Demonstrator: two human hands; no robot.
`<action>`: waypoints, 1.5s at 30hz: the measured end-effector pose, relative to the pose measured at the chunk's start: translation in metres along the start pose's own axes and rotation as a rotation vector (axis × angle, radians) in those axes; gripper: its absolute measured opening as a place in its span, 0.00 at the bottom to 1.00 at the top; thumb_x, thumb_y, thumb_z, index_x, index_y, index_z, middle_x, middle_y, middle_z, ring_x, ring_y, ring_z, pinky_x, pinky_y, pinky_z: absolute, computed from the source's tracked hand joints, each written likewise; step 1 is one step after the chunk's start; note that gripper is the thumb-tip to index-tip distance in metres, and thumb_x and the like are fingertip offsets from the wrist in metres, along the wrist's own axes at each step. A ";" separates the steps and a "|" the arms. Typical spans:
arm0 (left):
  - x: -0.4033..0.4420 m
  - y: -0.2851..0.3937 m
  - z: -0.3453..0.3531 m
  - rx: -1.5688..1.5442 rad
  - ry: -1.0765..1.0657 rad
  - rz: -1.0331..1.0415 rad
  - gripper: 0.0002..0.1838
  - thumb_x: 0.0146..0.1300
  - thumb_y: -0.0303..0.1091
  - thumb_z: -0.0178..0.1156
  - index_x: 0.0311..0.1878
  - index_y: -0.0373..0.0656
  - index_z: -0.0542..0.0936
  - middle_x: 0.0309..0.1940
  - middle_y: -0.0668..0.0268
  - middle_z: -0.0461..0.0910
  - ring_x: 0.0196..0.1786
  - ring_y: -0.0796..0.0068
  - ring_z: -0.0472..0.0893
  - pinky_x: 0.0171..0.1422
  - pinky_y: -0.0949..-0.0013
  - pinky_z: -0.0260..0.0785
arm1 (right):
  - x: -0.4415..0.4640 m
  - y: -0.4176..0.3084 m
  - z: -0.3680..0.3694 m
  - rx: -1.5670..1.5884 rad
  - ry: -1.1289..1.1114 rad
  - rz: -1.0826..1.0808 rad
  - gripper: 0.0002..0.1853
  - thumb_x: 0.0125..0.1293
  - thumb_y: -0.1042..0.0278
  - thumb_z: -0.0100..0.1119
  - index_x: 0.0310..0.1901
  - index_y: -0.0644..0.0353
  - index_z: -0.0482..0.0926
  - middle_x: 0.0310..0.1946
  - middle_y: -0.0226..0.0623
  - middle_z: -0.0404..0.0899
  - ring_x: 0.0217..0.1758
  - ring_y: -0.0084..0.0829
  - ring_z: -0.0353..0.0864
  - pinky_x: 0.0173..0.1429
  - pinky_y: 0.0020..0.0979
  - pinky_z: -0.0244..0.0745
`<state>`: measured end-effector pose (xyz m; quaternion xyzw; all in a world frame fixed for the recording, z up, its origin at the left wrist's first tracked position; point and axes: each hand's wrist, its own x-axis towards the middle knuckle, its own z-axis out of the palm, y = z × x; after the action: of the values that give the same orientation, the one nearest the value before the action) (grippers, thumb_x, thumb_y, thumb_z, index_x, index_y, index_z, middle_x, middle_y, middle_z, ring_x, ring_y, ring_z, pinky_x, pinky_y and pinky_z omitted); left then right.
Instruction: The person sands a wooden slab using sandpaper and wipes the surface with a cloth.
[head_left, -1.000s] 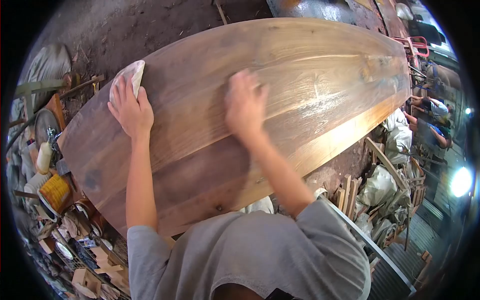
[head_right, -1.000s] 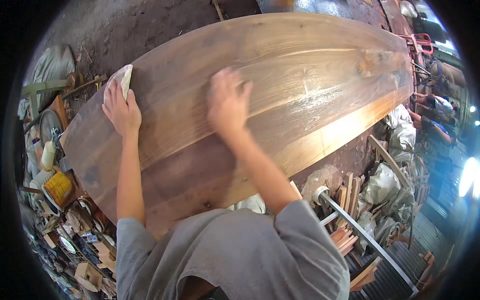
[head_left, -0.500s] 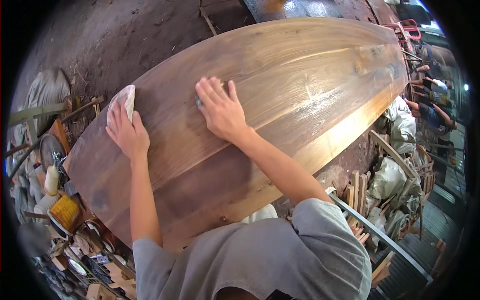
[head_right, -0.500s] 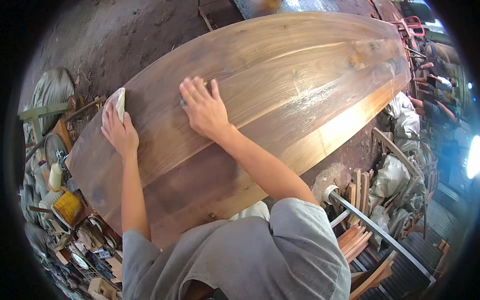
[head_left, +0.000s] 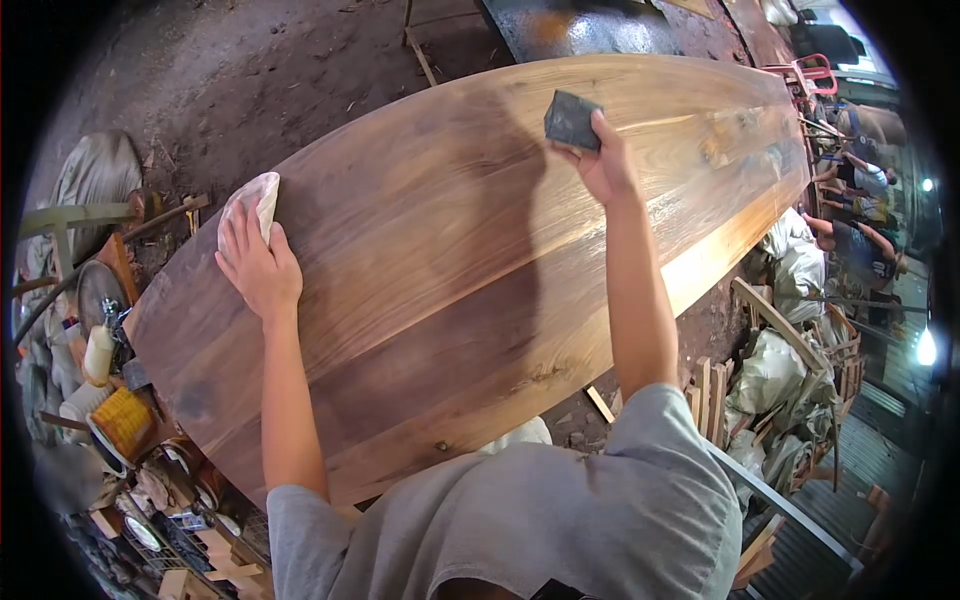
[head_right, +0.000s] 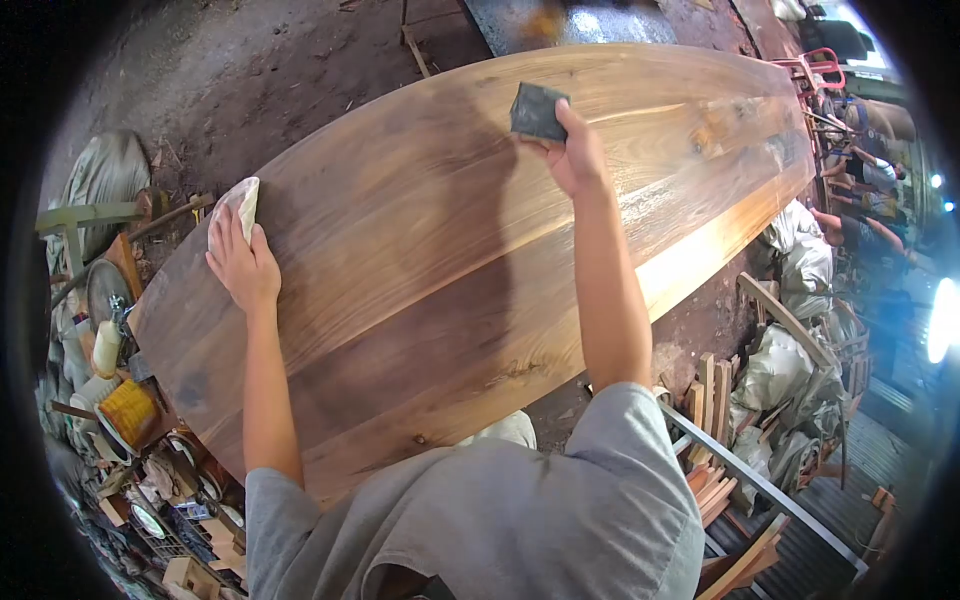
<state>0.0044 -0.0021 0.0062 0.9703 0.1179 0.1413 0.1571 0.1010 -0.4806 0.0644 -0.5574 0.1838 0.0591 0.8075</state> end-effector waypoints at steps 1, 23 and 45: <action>0.001 -0.001 -0.001 0.001 0.005 0.002 0.28 0.77 0.45 0.52 0.78 0.59 0.70 0.83 0.68 0.63 0.86 0.59 0.57 0.87 0.38 0.37 | -0.024 -0.008 0.018 0.180 -0.039 0.057 0.21 0.83 0.57 0.47 0.64 0.66 0.75 0.55 0.49 0.85 0.59 0.43 0.86 0.59 0.52 0.84; 0.000 -0.001 0.005 0.058 0.031 0.032 0.28 0.78 0.44 0.52 0.78 0.53 0.71 0.82 0.66 0.64 0.85 0.57 0.58 0.86 0.39 0.43 | -0.086 -0.006 0.010 -1.192 0.449 -1.254 0.14 0.44 0.88 0.65 0.30 0.56 0.81 0.46 0.34 0.90 0.55 0.48 0.86 0.61 0.44 0.80; 0.000 0.002 0.001 0.034 0.030 -0.006 0.28 0.76 0.44 0.53 0.77 0.56 0.72 0.81 0.66 0.65 0.84 0.57 0.59 0.85 0.38 0.45 | -0.016 0.004 -0.016 -1.461 0.029 -0.605 0.26 0.59 0.65 0.72 0.61 0.60 0.85 0.49 0.40 0.84 0.47 0.37 0.84 0.51 0.38 0.80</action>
<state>0.0048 -0.0041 0.0063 0.9702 0.1255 0.1533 0.1394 0.0809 -0.4920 0.0619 -0.9731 -0.0506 -0.0643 0.2154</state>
